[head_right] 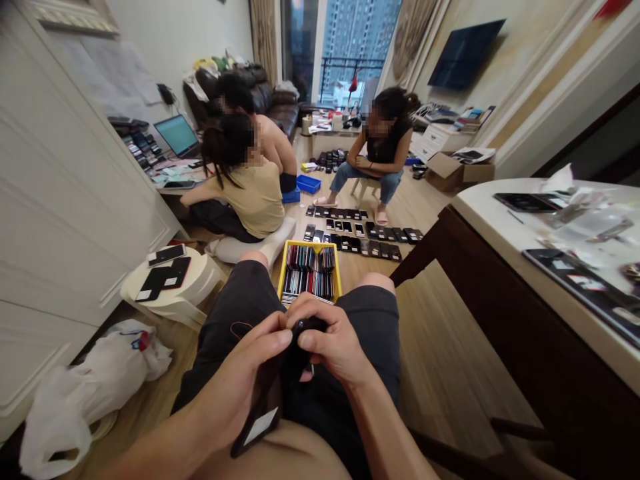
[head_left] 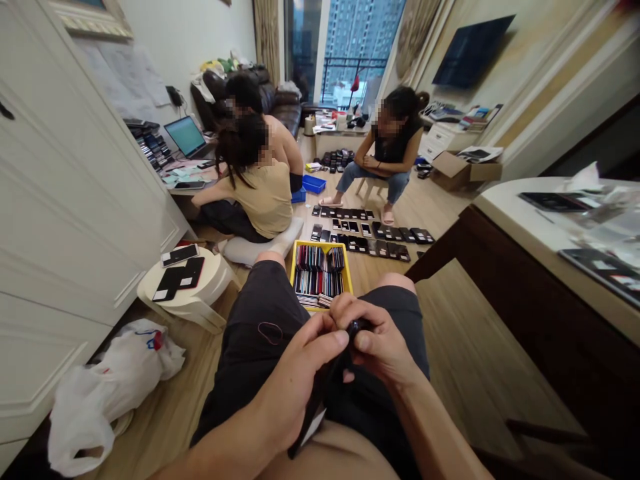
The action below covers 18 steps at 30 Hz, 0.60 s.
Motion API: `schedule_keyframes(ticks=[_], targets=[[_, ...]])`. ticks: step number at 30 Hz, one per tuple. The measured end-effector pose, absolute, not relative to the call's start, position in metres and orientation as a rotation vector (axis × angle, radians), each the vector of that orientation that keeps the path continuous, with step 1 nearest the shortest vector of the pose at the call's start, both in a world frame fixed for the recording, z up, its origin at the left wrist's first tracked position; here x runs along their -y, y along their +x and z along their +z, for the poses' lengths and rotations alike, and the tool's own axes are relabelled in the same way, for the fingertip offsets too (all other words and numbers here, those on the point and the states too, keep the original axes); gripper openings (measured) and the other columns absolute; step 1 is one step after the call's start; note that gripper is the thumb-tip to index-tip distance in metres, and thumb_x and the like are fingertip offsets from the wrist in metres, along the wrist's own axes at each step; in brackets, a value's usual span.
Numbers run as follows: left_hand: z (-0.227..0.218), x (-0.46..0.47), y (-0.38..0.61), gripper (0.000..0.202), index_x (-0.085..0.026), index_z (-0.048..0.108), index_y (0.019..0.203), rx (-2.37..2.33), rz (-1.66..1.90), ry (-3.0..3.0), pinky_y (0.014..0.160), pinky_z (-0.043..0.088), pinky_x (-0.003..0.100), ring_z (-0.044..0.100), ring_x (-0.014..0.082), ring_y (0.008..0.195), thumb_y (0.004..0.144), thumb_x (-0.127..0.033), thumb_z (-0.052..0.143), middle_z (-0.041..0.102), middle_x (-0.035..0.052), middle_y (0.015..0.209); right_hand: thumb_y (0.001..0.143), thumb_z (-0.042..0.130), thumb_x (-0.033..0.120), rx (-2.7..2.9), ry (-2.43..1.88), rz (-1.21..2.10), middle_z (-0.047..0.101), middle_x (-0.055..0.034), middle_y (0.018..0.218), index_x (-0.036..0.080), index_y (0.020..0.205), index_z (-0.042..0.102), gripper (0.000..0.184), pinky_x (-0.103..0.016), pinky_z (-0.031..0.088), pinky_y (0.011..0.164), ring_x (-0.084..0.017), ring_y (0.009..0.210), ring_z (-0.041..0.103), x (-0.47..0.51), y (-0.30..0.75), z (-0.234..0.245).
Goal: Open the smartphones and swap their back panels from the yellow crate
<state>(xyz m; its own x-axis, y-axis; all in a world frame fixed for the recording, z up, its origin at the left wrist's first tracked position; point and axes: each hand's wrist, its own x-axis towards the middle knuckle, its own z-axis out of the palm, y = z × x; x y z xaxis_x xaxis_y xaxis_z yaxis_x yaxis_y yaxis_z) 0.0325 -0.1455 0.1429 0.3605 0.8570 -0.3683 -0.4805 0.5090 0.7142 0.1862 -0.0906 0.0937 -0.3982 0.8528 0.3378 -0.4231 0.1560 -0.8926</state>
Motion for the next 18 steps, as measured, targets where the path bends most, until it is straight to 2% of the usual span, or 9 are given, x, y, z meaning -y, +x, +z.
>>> schedule_keyframes(ticks=[6,12,15,18], targets=[[0.147,0.143,0.034,0.033,-0.019,0.065,0.114,-0.782,0.948,0.578,0.078,0.053,0.032,0.060,0.0237,0.102,0.085,-0.035,0.067,0.064,0.0083,0.108,0.079,0.083,0.051,1.349,-0.485,1.521,0.059,-0.0031,0.091,0.026,0.089,0.080,0.028,-0.033,0.048,0.078,-0.019,0.083,0.056,0.089,0.182,0.103],[0.140,0.150,0.035,0.046,-0.023,0.061,0.132,-0.825,0.980,0.618,0.076,0.056,0.032,0.060,0.0289,0.114,0.088,-0.038,0.064,0.062,0.0091,0.129,0.078,0.084,0.049,1.345,-0.502,1.567,0.063,-0.0062,0.098,0.024,0.087,0.080,0.027,-0.034,0.051,0.082,-0.021,0.092,0.060,0.091,0.181,0.104],[0.137,0.152,0.037,0.048,-0.023,0.060,0.134,-0.828,1.024,0.591,0.073,0.056,0.032,0.059,0.0300,0.116,0.089,-0.038,0.063,0.061,0.0093,0.134,0.078,0.084,0.051,1.361,-0.540,1.570,0.064,-0.0086,0.104,0.023,0.088,0.080,0.029,-0.030,0.053,0.073,-0.022,0.094,0.060,0.092,0.181,0.102],[0.136,0.153,0.038,0.047,-0.023,0.061,0.134,-0.824,1.048,0.559,0.071,0.056,0.031,0.061,0.0290,0.114,0.089,-0.035,0.061,0.063,0.0087,0.133,0.079,0.083,0.049,1.357,-0.551,1.601,0.063,-0.0090,0.108,0.023,0.091,0.080,0.029,-0.020,0.046,0.052,-0.017,0.082,0.059,0.093,0.181,0.100]])
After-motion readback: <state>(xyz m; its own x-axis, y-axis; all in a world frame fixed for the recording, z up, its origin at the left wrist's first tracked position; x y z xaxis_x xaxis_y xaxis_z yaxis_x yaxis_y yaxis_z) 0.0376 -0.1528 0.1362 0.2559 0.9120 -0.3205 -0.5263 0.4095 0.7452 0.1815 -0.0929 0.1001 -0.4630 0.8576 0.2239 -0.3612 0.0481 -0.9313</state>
